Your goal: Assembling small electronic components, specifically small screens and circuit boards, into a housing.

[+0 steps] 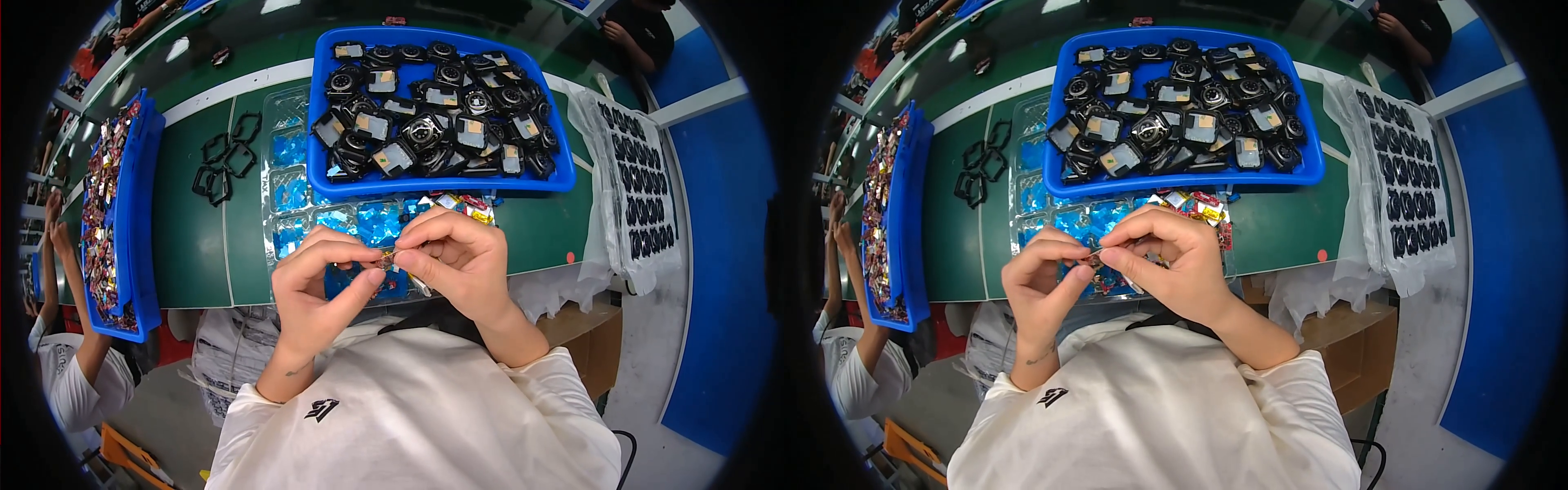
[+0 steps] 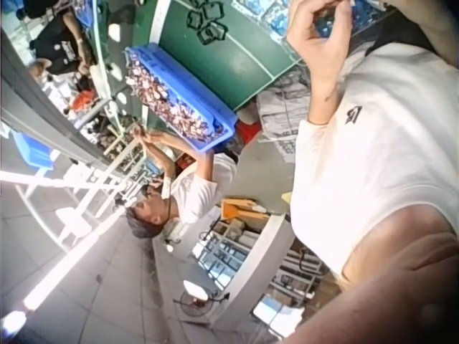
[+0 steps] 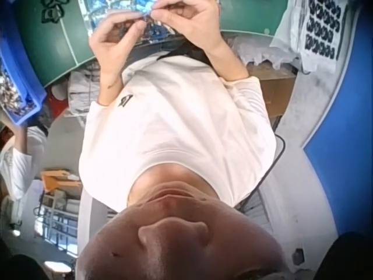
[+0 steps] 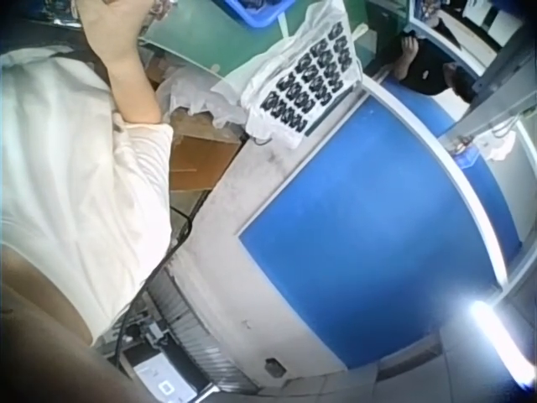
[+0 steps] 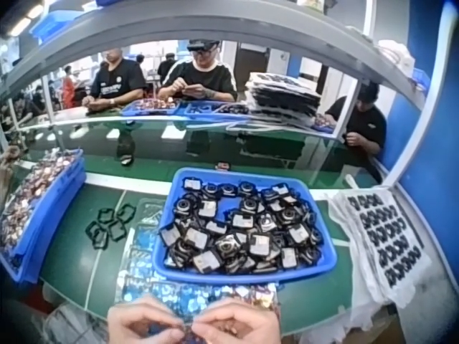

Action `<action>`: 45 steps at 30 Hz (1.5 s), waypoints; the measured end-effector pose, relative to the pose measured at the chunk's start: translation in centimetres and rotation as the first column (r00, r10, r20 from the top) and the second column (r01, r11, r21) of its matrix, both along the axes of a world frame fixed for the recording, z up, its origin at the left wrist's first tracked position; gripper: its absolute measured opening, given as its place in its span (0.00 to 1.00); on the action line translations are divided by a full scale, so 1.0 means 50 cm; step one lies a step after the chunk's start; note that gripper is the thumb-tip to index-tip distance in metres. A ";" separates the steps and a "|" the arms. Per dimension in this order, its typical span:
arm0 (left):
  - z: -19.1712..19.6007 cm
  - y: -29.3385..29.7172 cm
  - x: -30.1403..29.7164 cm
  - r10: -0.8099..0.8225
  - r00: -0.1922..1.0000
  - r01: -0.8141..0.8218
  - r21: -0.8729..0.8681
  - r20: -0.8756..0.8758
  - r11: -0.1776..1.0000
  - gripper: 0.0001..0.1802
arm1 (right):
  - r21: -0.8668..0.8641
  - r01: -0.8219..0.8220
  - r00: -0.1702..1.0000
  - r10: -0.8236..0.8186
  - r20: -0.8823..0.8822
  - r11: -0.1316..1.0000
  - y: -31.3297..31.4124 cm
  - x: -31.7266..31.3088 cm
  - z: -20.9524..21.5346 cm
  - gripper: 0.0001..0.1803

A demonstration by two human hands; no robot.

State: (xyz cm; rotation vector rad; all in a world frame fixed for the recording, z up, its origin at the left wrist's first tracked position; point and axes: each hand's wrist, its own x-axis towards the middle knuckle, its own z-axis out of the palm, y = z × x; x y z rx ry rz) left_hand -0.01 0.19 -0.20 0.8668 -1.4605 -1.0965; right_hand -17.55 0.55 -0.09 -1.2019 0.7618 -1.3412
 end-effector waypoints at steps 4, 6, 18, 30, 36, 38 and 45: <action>-0.010 -0.001 0.007 0.030 1.000 -0.030 0.015 0.003 0.999 0.09 | -0.020 0.027 0.999 -0.027 -0.021 0.999 0.000 0.001 0.001 0.07; -0.011 0.000 0.008 0.056 0.996 -0.052 -0.059 0.066 0.997 0.08 | -0.029 0.042 0.998 -0.043 -0.042 0.999 0.001 0.001 0.001 0.06; 0.004 -0.002 0.010 0.022 0.998 -0.017 -0.081 0.057 0.997 0.09 | 0.154 -0.050 0.942 0.098 -0.321 0.987 0.000 -0.031 0.034 0.08; 0.023 -0.005 -0.015 0.170 0.895 -0.028 -0.326 0.413 0.945 0.18 | 0.036 0.046 0.981 -0.038 -0.188 0.998 -0.001 -0.010 0.028 0.08; 0.009 0.005 0.004 0.141 0.926 -0.052 -0.253 0.351 0.966 0.11 | -0.316 -0.018 0.865 -0.144 -0.481 0.949 -0.012 -0.026 0.026 0.09; 0.008 0.012 0.005 -0.011 1.000 0.008 0.257 0.011 0.966 0.06 | -0.372 0.001 0.860 -0.191 -0.474 0.928 -0.010 -0.028 0.023 0.09; 0.012 0.014 0.009 -0.032 0.975 0.102 0.312 -0.221 0.945 0.03 | -0.030 0.047 0.968 -0.053 -0.246 0.998 0.006 -0.008 0.035 0.05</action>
